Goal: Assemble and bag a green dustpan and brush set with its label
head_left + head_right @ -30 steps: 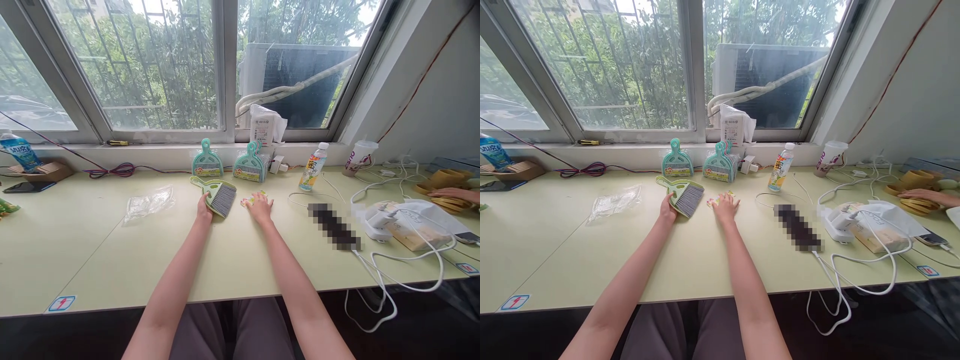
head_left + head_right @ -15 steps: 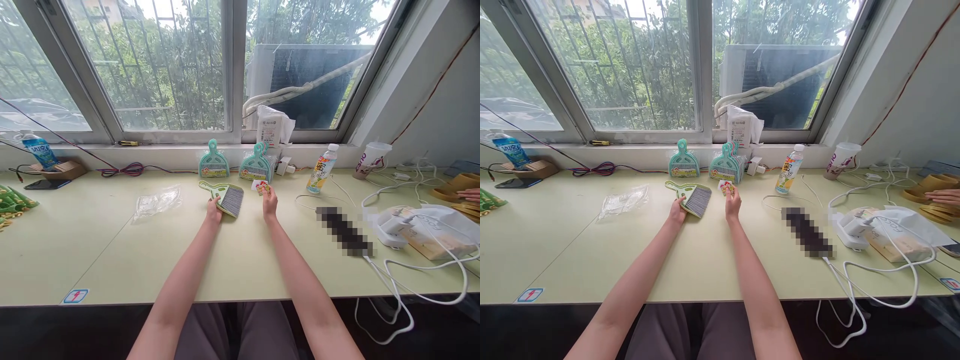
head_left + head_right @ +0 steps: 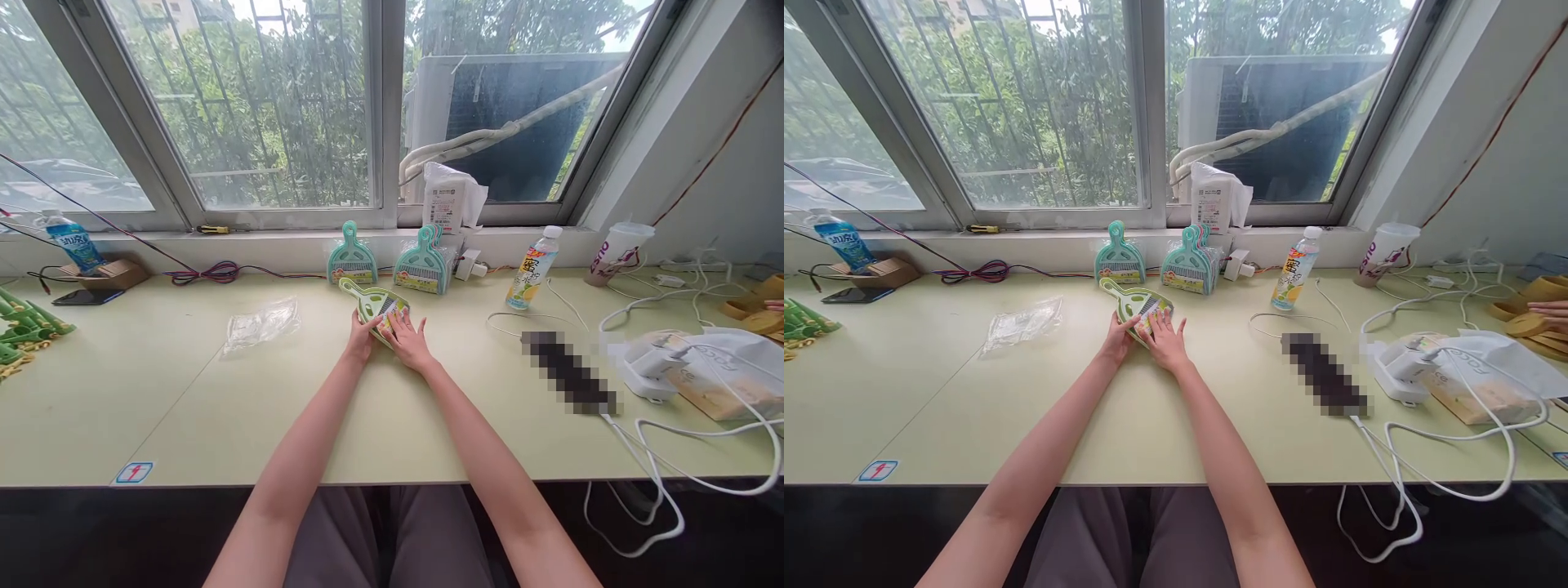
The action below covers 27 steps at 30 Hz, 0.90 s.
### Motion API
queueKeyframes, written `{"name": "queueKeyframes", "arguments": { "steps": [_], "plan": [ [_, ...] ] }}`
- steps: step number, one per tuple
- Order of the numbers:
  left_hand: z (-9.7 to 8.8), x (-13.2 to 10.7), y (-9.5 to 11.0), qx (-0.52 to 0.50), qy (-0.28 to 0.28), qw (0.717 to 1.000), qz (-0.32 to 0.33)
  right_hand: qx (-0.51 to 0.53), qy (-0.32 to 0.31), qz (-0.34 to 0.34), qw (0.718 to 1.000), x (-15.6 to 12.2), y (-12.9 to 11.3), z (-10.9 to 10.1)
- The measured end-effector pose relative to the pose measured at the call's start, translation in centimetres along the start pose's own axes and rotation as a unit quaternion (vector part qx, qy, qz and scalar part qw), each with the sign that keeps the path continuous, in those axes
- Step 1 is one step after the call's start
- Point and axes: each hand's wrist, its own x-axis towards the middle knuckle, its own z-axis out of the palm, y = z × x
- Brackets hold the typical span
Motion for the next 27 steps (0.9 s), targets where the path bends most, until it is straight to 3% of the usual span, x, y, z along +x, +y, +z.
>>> {"name": "queueKeyframes", "arguments": {
  "steps": [4,10,18,22,25,27],
  "plan": [
    [-0.2,-0.2,0.3,-0.007,0.012,1.0,0.006,0.034,0.022,0.003,0.999,0.4,0.1,0.3],
    [-0.1,-0.4,0.7,-0.008,0.009,1.0,0.022,0.086,0.125,0.029,0.988,1.1,0.1,0.3],
    [-0.2,-0.5,0.5,-0.017,-0.005,1.0,0.024,0.097,0.109,0.031,0.989,0.8,-0.4,0.1],
    [-0.4,-0.5,0.8,-0.012,0.002,1.0,0.026,0.124,0.138,0.047,0.981,0.3,-1.7,0.4],
    [-0.4,-0.4,1.1,-0.025,-0.005,0.999,0.024,0.172,0.204,0.077,0.961,0.1,-2.7,0.3],
    [-0.4,-0.3,1.2,-0.035,-0.018,0.999,0.022,0.267,0.237,0.105,0.928,0.1,-2.8,0.1]
  ]
}}
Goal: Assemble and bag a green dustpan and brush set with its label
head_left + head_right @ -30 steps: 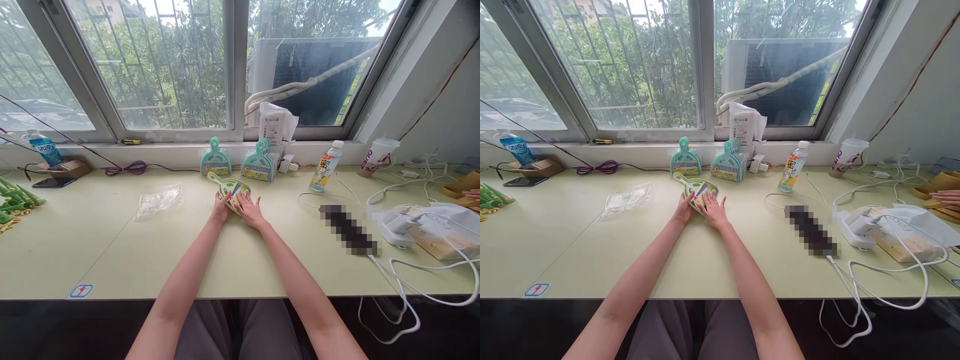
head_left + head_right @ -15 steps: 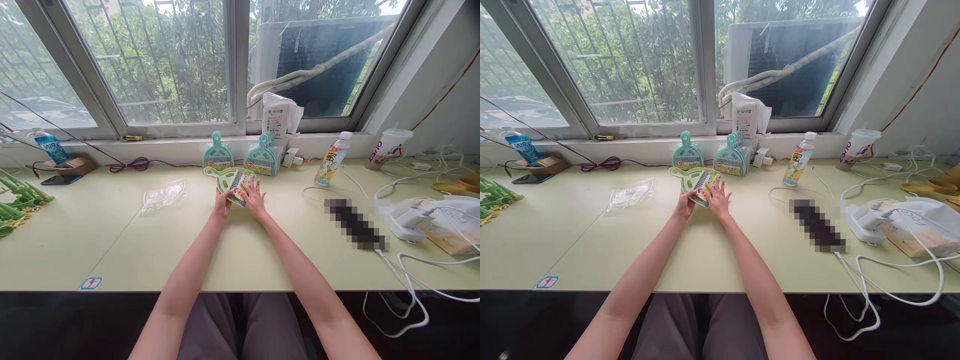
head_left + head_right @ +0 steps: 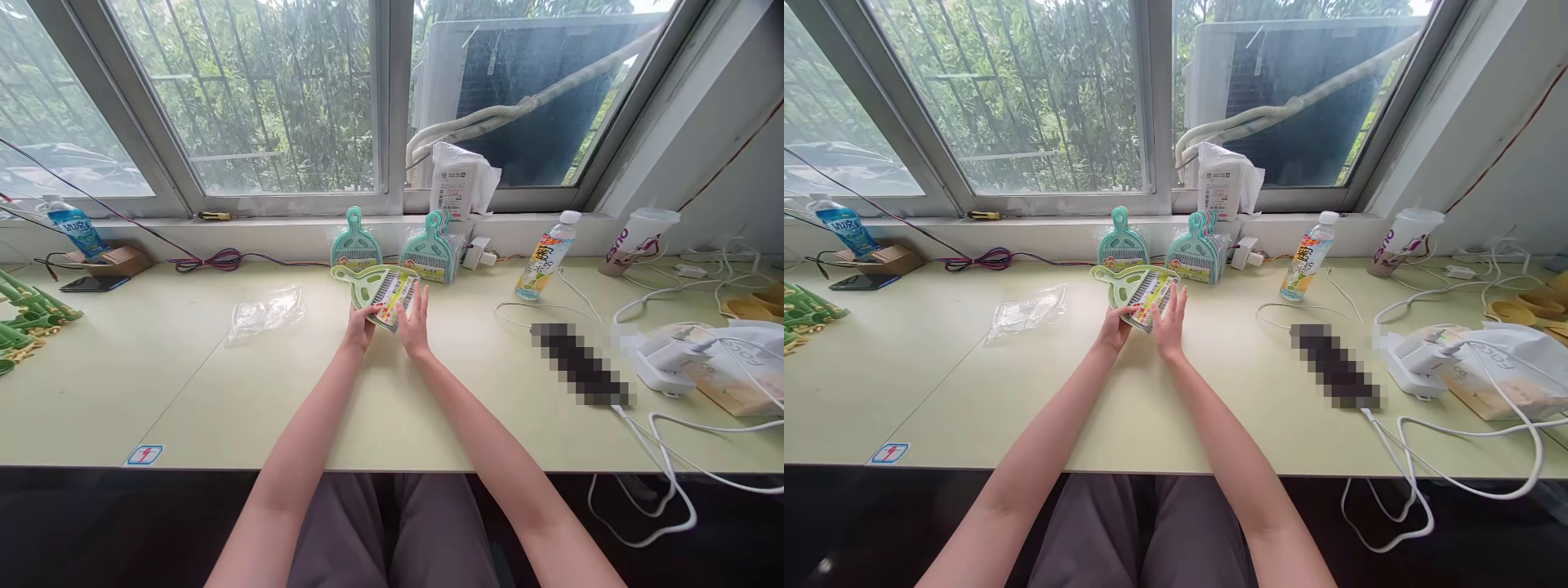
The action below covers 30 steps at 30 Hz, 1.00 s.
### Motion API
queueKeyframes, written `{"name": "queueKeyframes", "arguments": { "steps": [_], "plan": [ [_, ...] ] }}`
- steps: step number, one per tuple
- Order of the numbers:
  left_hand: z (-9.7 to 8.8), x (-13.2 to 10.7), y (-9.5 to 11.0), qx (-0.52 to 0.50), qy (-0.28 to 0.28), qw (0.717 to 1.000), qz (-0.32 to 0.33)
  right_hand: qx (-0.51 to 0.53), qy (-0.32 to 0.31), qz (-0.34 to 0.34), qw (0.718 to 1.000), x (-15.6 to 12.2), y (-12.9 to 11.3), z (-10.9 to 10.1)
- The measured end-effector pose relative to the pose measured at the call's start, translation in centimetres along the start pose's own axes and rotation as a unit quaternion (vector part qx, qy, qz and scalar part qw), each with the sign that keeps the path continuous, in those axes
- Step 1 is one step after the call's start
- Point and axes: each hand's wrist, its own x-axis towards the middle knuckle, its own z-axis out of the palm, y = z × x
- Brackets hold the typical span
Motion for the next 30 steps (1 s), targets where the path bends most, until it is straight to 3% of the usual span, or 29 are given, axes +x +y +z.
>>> {"name": "queueKeyframes", "arguments": {
  "steps": [2,4,6,10,12,15,16,18,19,21,23,25,27,30],
  "plan": [
    [0.1,0.0,0.1,-0.002,-0.009,1.0,-0.006,0.152,-0.032,0.057,0.986,0.3,0.1,-0.2],
    [0.1,-0.1,0.2,0.005,-0.014,1.0,-0.016,0.297,-0.096,0.117,0.943,0.7,0.6,-0.3],
    [0.1,-0.2,0.3,0.015,-0.034,0.999,-0.025,0.38,-0.122,0.166,0.902,1.0,1.1,-0.2],
    [0.1,-0.3,1.1,0.047,-0.076,0.996,-0.03,0.438,-0.104,0.214,0.867,1.2,1.7,-0.1],
    [0.0,0.0,1.8,0.081,-0.071,0.994,-0.015,0.453,-0.098,0.223,0.858,1.3,1.8,-0.2],
    [-1.4,0.6,3.2,0.201,0.03,0.975,0.09,0.457,-0.084,0.229,0.856,1.4,1.9,-0.5],
    [-2.3,0.8,3.8,0.263,0.089,0.95,0.145,0.455,-0.081,0.231,0.856,1.5,1.9,-0.6],
    [-4.4,1.2,4.8,0.395,0.182,0.871,0.231,0.455,-0.076,0.233,0.856,1.6,2.1,-0.8],
    [-5.6,1.4,5.2,0.464,0.216,0.824,0.243,0.457,-0.073,0.234,0.855,1.7,2.1,-0.9],
    [-7.5,1.6,5.9,0.588,0.257,0.74,0.2,0.464,-0.062,0.234,0.852,1.8,2.3,-1.1],
    [-8.4,1.8,6.2,0.664,0.234,0.7,0.122,0.471,-0.047,0.236,0.849,2.0,2.6,-1.2],
    [-8.2,1.8,6.0,0.702,0.162,0.689,0.078,0.478,-0.032,0.237,0.845,2.3,2.8,-1.4],
    [-7.1,1.7,5.4,0.735,0.06,0.67,0.086,0.481,-0.013,0.235,0.844,2.5,3.0,-1.5],
    [-5.6,1.4,4.3,0.794,-0.064,0.588,0.139,0.477,0.025,0.226,0.849,2.8,3.3,-1.9]
  ]
}}
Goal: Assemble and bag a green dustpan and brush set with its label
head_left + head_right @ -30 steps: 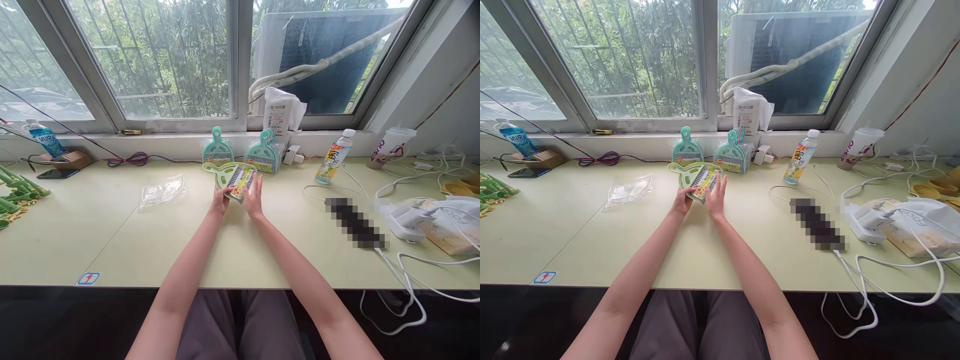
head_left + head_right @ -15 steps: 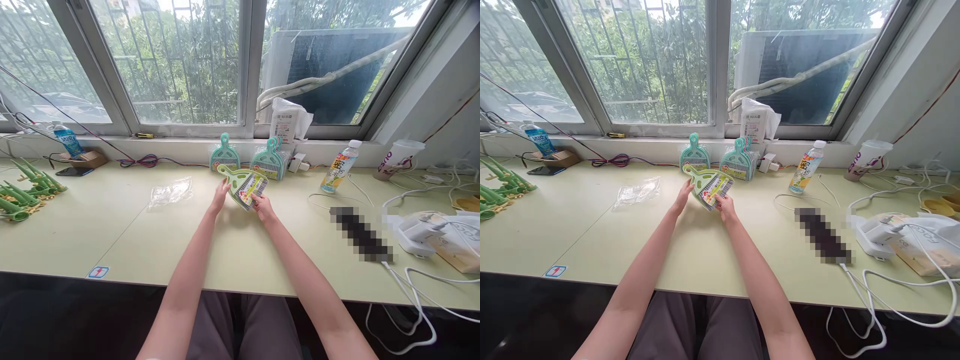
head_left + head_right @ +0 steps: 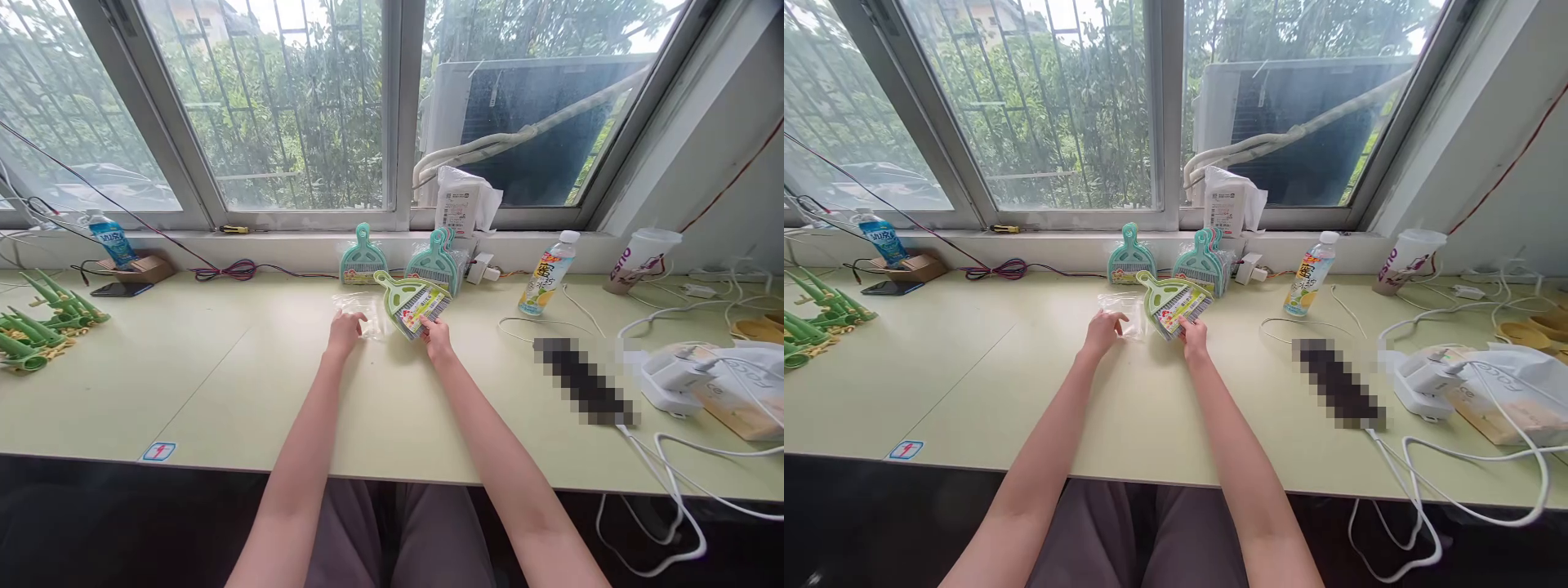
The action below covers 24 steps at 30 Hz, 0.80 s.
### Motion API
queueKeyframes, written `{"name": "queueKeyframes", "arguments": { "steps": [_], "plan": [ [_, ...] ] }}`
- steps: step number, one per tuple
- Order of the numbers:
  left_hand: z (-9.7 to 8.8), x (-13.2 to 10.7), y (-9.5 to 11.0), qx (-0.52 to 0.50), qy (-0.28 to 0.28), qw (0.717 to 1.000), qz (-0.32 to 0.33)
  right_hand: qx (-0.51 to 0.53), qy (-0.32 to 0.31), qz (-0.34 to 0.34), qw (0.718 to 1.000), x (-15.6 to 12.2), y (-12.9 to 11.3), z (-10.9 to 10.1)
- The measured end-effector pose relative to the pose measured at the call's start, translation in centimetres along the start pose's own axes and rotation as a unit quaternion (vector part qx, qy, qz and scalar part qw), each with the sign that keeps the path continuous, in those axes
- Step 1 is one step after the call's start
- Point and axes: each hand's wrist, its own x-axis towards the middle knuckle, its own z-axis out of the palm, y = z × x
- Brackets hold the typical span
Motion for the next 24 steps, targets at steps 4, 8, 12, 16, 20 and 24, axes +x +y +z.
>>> {"name": "queueKeyframes", "arguments": {
  "steps": [4,8,12,16,20,24],
  "plan": [
    [0.6,-0.1,0.1,0.098,0.036,0.995,0.008,0.008,0.038,-0.012,0.999,0.4,-0.3,-0.4],
    [0.9,-0.1,-0.4,0.062,0.065,0.995,-0.036,0.008,0.065,0.007,0.998,0.8,-0.2,-0.7],
    [1.4,-0.2,0.2,-0.013,0.008,1.0,-0.003,-0.01,0.075,0.019,0.997,1.0,0.0,-0.8],
    [2.0,-0.1,0.3,-0.006,0.016,1.0,-0.013,-0.026,0.062,0.027,0.997,0.8,0.1,-0.8],
    [1.8,0.4,-0.8,-0.03,0.069,0.99,-0.117,-0.065,0.004,0.046,0.997,0.2,-0.3,-0.4],
    [1.0,0.7,-1.6,-0.119,0.091,0.971,-0.186,-0.107,-0.067,0.067,0.99,-0.5,-0.8,-0.1]
  ]
}}
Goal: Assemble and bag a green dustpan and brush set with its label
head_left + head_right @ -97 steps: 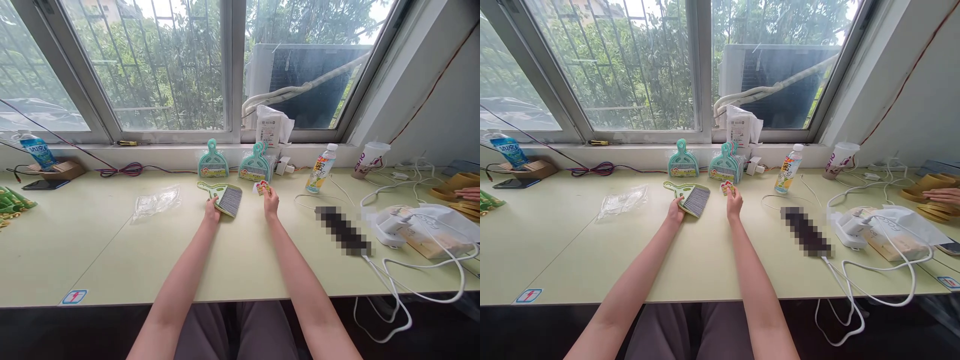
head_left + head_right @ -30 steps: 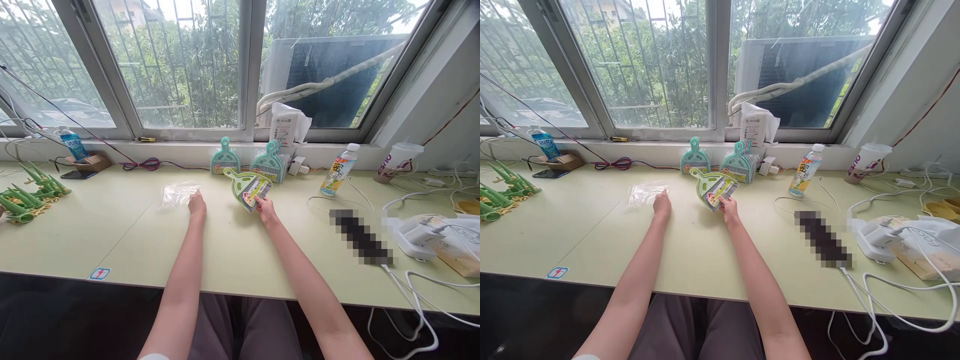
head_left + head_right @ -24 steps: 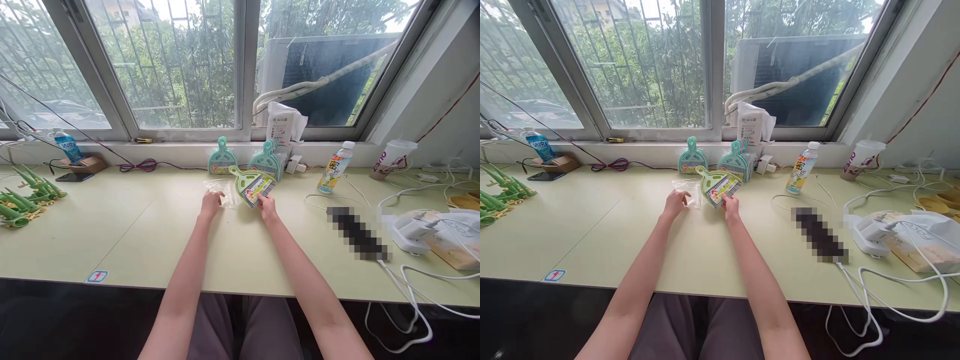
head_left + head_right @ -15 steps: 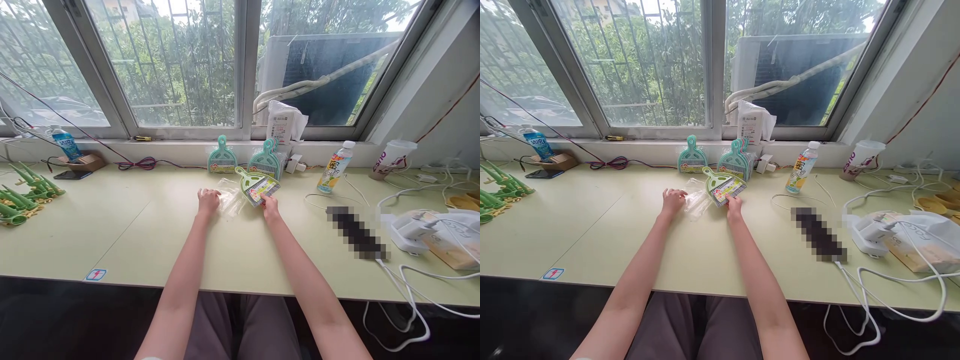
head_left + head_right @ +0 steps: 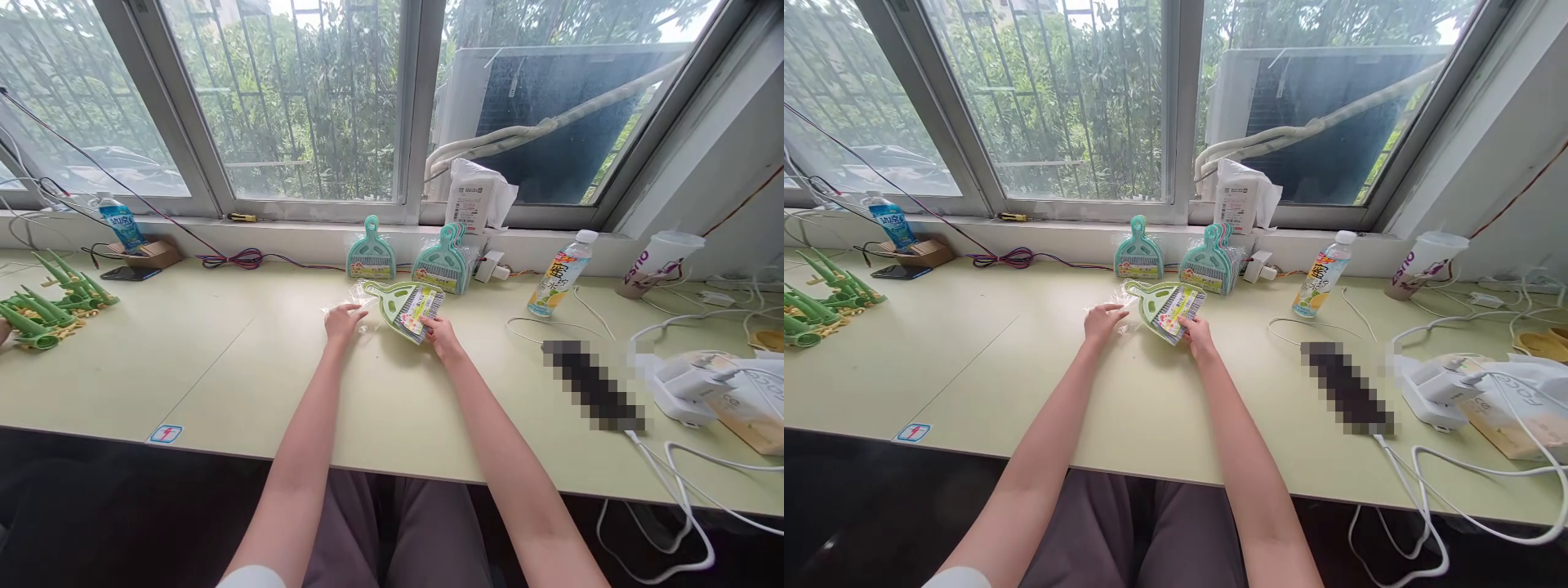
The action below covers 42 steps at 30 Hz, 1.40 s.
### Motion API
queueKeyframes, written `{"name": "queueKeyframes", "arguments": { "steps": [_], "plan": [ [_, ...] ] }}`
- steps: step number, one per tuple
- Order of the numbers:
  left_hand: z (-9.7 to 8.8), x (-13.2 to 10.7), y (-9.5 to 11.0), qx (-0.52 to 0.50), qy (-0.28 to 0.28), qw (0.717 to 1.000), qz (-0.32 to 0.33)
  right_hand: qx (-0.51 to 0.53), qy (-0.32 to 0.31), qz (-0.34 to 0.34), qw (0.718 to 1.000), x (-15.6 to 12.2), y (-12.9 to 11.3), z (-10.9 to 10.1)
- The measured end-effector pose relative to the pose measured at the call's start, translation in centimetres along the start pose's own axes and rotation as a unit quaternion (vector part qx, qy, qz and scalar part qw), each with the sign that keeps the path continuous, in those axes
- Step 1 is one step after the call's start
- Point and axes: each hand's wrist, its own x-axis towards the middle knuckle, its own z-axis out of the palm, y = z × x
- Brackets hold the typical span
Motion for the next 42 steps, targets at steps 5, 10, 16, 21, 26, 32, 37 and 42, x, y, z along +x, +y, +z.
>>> {"name": "queueKeyframes", "arguments": {
  "steps": [5,10,16,21,26,32,37,42],
  "plan": [
    [-0.1,0.1,-0.5,0.001,0.039,0.999,-0.015,-0.03,-0.049,0.004,0.998,-0.5,-0.6,-0.2],
    [-0.2,-0.1,-0.4,0.041,0.233,0.971,-0.035,-0.069,-0.076,0.008,0.995,-0.7,-0.7,-0.1],
    [-0.8,-1.0,0.9,0.027,0.227,0.972,0.043,-0.049,-0.045,-0.001,0.998,-0.9,-0.1,0.9],
    [-0.9,-2.2,2.7,0.0,0.148,0.985,0.087,-0.02,-0.019,-0.021,0.999,-0.8,0.5,1.3],
    [-0.8,-2.9,4.0,0.012,0.137,0.985,0.107,-0.025,-0.048,-0.026,0.998,-0.9,1.1,1.9],
    [-0.9,-3.3,4.7,-0.006,0.193,0.975,0.106,0.046,-0.015,-0.075,0.996,-1.1,1.6,2.3],
    [-0.7,-2.9,4.5,-0.087,0.256,0.957,0.101,0.064,-0.016,-0.091,0.994,-1.1,1.6,2.2],
    [-0.5,-1.5,3.3,-0.227,0.264,0.934,-0.081,0.055,-0.035,-0.1,0.993,-1.1,1.6,2.3]
  ]
}}
